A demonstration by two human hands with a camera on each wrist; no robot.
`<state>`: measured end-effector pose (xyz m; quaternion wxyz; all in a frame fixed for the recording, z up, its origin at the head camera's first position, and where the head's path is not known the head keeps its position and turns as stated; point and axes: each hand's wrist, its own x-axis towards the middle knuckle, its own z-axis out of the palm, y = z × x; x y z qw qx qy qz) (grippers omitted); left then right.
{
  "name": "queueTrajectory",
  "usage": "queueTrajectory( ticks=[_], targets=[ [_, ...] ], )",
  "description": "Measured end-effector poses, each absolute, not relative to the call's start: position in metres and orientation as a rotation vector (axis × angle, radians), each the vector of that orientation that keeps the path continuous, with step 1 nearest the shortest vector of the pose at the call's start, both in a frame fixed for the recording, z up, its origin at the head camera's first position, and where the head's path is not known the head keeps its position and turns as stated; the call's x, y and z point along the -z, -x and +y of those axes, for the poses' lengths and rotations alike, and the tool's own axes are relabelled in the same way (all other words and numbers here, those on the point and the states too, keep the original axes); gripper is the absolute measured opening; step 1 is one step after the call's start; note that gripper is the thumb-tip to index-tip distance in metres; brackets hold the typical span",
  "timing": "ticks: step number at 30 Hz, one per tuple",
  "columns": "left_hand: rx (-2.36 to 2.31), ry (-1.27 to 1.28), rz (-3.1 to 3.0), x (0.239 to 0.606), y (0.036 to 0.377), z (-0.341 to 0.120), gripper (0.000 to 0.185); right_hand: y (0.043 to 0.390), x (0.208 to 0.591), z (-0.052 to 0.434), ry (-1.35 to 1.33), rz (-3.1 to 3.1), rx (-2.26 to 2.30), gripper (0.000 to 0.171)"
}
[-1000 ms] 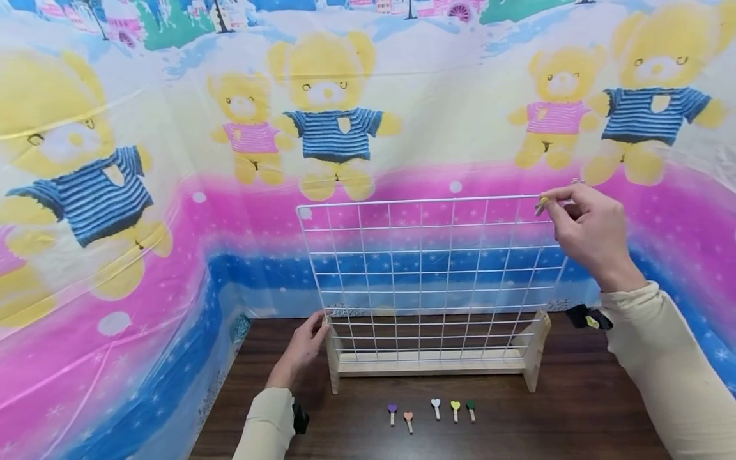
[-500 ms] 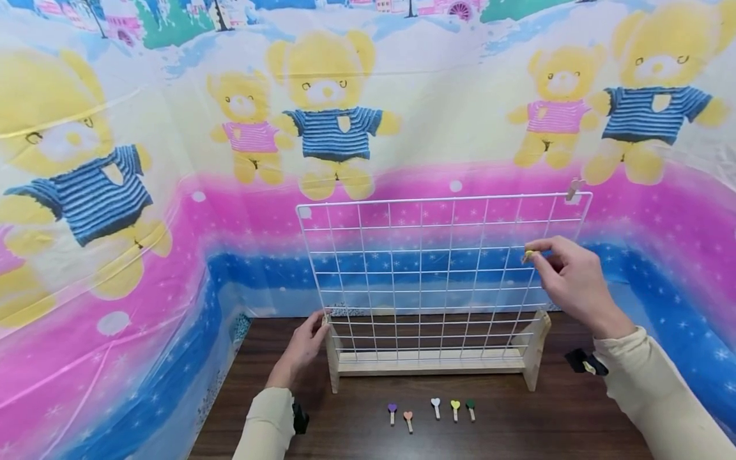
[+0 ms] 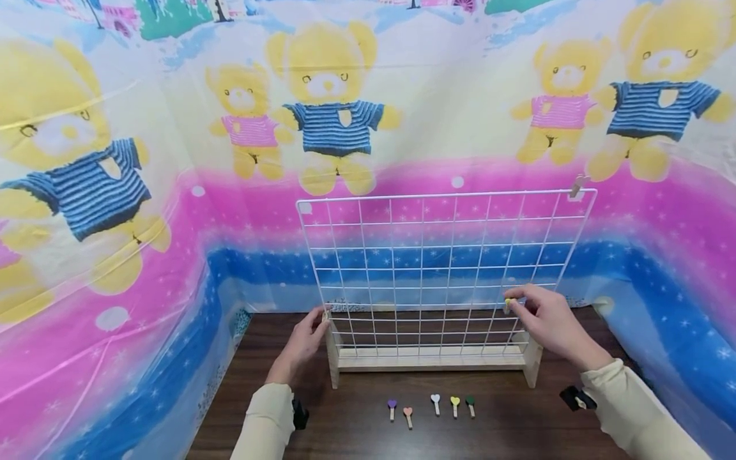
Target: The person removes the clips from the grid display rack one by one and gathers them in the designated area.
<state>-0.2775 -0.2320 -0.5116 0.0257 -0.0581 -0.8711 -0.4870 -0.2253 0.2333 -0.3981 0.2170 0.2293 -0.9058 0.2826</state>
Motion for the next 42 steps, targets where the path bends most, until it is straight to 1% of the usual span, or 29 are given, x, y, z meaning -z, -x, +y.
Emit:
queueTrajectory(
  ticks=[6,24,32,42],
  targets=[
    [1.508,0.165,-2.695,0.510,0.277,-0.231,0.035,0.225,0.419,0.233,-0.642,-2.585,-0.812,0.014],
    [1.510,0.158,-2.703,0.513,0.276,-0.231,0.036,0.222,0.465,0.226,-0.578,-2.746,-0.969,0.013],
    [1.501,0.140,-2.712,0.512,0.277,-0.232,0.037,0.223,0.477,0.222,-0.566,-2.771,-1.013,0.013],
    [1.497,0.159,-2.717,0.511,0.278,-0.232,0.039,0.222,0.476,0.222,-0.534,-2.780,-1.044,0.015]
  ],
)
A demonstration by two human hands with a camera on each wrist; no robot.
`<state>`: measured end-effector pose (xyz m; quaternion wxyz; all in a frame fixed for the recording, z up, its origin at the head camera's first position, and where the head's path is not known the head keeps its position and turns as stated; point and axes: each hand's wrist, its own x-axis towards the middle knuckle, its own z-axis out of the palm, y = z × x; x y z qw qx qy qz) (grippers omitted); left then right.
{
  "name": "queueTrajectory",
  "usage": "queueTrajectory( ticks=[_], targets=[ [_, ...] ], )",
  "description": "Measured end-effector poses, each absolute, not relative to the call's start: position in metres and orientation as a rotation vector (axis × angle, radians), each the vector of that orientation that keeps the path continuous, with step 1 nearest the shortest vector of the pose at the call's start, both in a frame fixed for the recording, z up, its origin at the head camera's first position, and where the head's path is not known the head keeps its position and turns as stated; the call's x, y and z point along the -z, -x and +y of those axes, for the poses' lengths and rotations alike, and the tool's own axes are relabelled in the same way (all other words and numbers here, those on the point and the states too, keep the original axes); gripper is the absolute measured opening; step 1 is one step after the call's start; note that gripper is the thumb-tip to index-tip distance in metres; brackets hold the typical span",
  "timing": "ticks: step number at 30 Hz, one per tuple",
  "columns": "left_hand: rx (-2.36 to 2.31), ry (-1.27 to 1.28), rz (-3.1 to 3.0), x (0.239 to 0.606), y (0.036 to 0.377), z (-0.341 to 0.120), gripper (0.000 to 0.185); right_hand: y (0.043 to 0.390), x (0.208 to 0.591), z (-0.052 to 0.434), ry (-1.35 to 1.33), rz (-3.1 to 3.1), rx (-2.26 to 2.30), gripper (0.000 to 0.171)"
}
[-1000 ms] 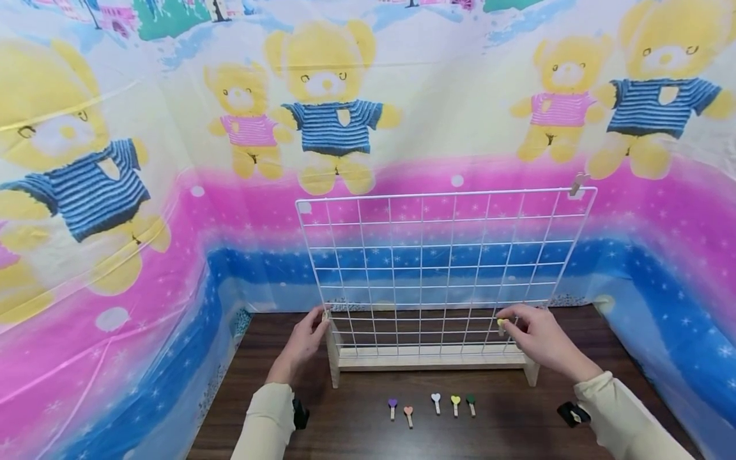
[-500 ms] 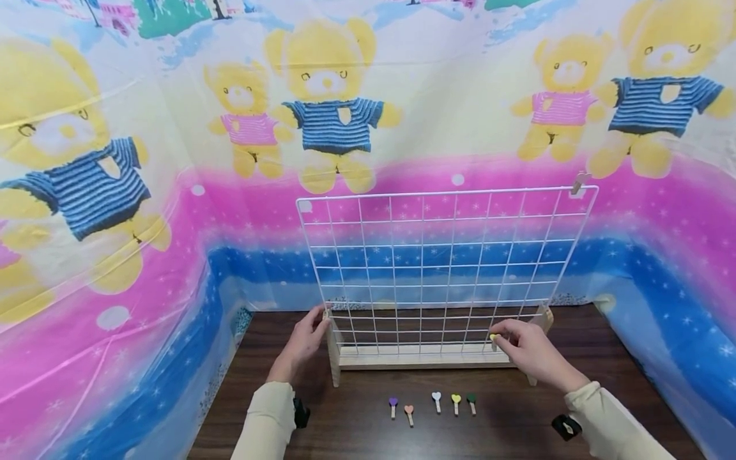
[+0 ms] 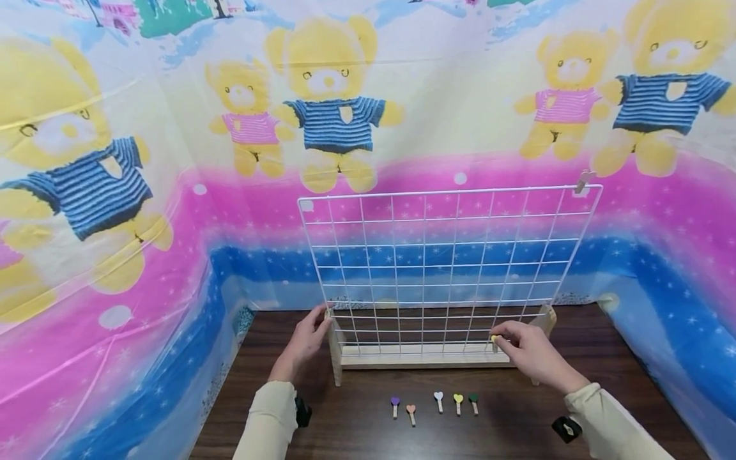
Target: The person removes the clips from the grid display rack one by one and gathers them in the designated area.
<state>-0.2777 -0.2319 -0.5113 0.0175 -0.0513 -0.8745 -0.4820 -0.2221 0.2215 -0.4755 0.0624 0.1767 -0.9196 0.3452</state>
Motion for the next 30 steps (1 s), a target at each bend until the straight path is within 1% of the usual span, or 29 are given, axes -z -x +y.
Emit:
queueTrajectory(
  ticks=[10,17,30],
  targets=[
    [1.506,0.171,-2.705,0.511,0.279,-0.232,0.038,0.222,0.481,0.223,-0.518,-2.779,-1.030,0.014],
    [1.519,0.152,-2.701,0.512,0.278,-0.232,0.037,0.221,0.479,0.225,-0.497,-2.786,-1.082,0.017],
    [1.526,0.137,-2.701,0.513,0.279,-0.232,0.037,0.224,0.493,0.225,-0.510,-2.780,-1.004,0.012]
  ],
)
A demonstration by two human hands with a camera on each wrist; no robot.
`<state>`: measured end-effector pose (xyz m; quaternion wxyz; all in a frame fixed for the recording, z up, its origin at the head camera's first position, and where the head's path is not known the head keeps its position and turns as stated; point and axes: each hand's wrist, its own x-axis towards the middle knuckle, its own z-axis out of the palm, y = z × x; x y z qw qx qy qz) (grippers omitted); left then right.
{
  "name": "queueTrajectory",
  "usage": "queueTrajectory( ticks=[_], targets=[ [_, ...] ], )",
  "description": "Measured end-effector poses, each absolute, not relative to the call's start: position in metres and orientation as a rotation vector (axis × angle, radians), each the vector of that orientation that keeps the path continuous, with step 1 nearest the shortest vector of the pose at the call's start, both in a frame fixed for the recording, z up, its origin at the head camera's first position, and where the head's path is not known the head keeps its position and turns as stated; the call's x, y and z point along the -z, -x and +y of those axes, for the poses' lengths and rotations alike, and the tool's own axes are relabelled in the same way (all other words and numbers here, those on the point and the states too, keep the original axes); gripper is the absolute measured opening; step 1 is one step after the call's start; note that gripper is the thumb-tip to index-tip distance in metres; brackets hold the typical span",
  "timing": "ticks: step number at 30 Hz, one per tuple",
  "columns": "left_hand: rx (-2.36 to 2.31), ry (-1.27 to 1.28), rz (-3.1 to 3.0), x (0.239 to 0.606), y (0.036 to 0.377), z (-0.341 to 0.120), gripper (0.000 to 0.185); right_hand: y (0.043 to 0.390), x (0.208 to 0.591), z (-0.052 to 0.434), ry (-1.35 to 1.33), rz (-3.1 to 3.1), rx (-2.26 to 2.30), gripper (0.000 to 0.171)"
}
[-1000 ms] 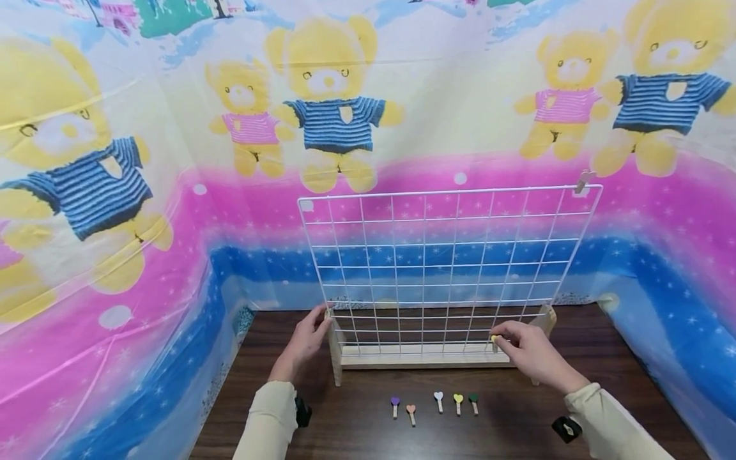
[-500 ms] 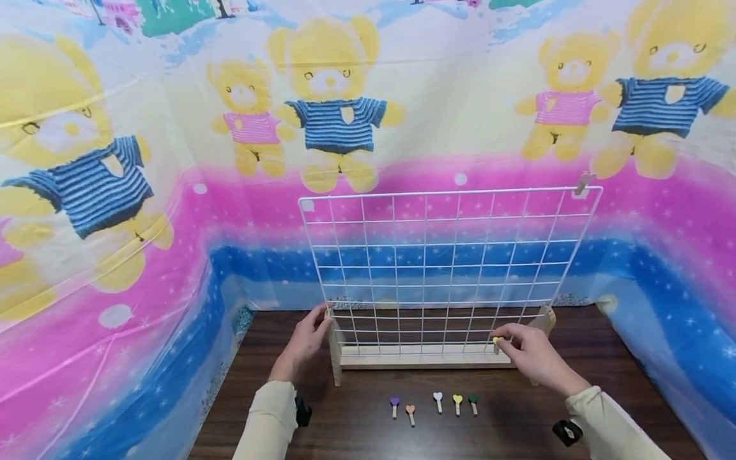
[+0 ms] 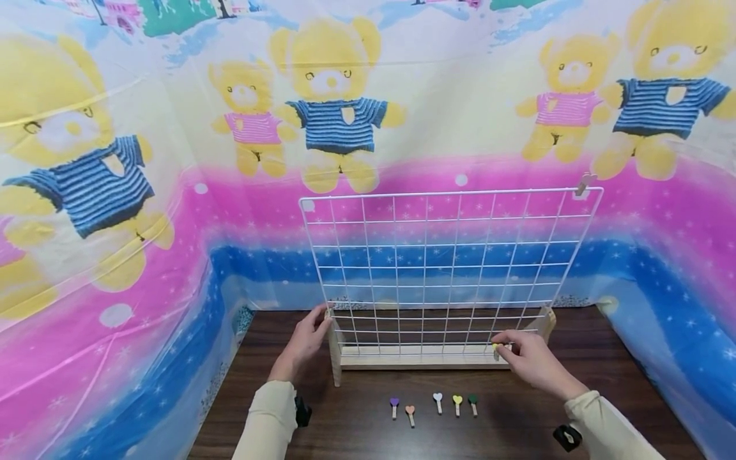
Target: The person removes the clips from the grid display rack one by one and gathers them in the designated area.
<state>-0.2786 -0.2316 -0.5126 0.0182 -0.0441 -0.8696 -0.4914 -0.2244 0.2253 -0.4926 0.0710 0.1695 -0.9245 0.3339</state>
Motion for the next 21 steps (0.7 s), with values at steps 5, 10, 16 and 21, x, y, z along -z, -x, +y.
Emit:
queueTrajectory(
  ticks=[5,10,16,21],
  targets=[
    [1.521,0.132,-2.703,0.512,0.278,-0.231,0.037,0.222,0.496,0.224,-0.494,-2.796,-1.028,0.012],
    [1.523,0.130,-2.704,0.512,0.278,-0.232,0.036,0.221,0.499,0.223,-0.477,-2.819,-0.998,0.011],
    [1.518,0.135,-2.703,0.513,0.278,-0.232,0.036,0.222,0.502,0.222,-0.489,-2.794,-0.982,0.010],
    [1.520,0.140,-2.699,0.513,0.278,-0.232,0.036,0.221,0.506,0.223,-0.508,-2.799,-0.984,0.010]
  ],
)
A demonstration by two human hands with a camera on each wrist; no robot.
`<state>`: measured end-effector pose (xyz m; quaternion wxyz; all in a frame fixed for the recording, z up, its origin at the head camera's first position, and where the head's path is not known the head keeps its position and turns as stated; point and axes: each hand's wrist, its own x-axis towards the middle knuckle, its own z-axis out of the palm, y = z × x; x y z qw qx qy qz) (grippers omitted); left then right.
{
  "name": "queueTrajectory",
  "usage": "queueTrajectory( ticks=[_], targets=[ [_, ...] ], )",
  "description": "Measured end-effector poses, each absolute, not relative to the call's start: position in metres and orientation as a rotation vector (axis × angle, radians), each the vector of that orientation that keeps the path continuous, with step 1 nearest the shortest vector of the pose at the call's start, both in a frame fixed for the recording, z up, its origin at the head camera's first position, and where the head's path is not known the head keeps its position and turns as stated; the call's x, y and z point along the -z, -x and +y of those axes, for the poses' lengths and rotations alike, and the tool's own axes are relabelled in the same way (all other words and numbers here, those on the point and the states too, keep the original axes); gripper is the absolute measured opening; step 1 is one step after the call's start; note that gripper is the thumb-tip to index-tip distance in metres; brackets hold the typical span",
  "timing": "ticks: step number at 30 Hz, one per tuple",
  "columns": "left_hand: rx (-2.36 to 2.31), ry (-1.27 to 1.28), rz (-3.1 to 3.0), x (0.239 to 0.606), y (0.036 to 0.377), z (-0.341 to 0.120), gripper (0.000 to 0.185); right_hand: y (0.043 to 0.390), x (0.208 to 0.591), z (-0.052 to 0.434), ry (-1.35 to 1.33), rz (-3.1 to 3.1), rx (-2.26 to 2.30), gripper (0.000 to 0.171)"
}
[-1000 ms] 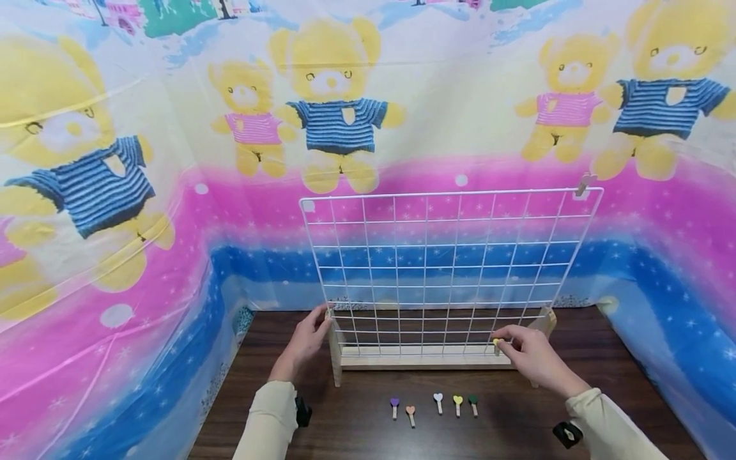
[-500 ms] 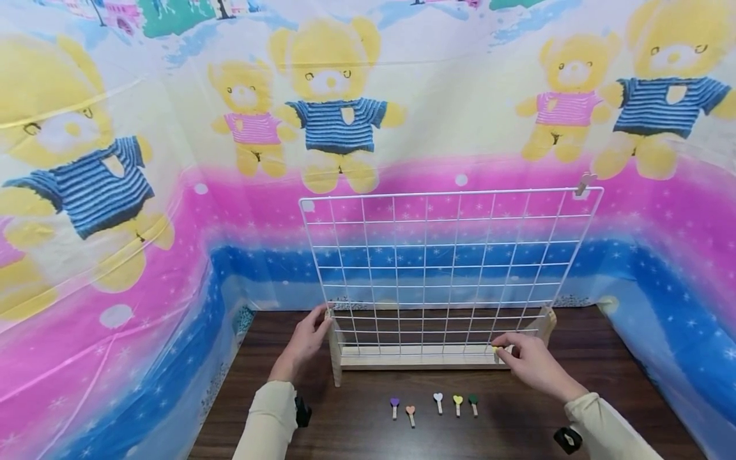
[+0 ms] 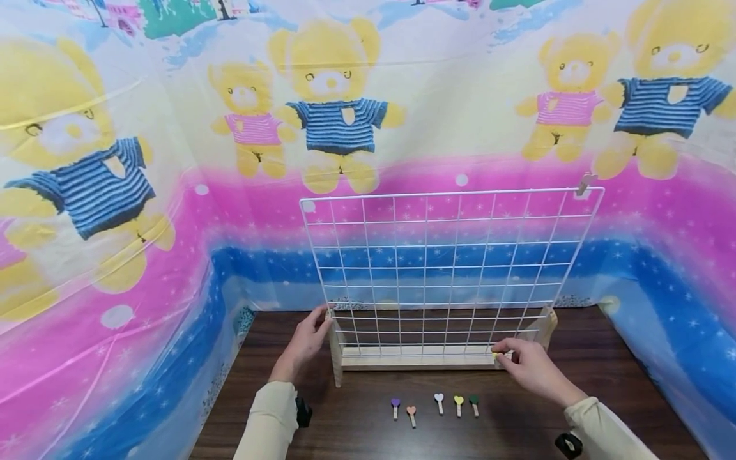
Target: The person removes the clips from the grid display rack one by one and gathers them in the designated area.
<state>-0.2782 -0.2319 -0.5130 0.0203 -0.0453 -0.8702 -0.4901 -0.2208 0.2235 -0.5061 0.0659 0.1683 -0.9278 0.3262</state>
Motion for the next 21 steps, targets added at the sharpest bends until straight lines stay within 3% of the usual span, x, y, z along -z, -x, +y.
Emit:
queueTrajectory(
  ticks=[21],
  targets=[
    [1.552,0.112,-2.718,0.509,0.276,-0.232,0.037,0.222,0.521,0.225,-0.535,-2.777,-0.986,0.011]
  ],
)
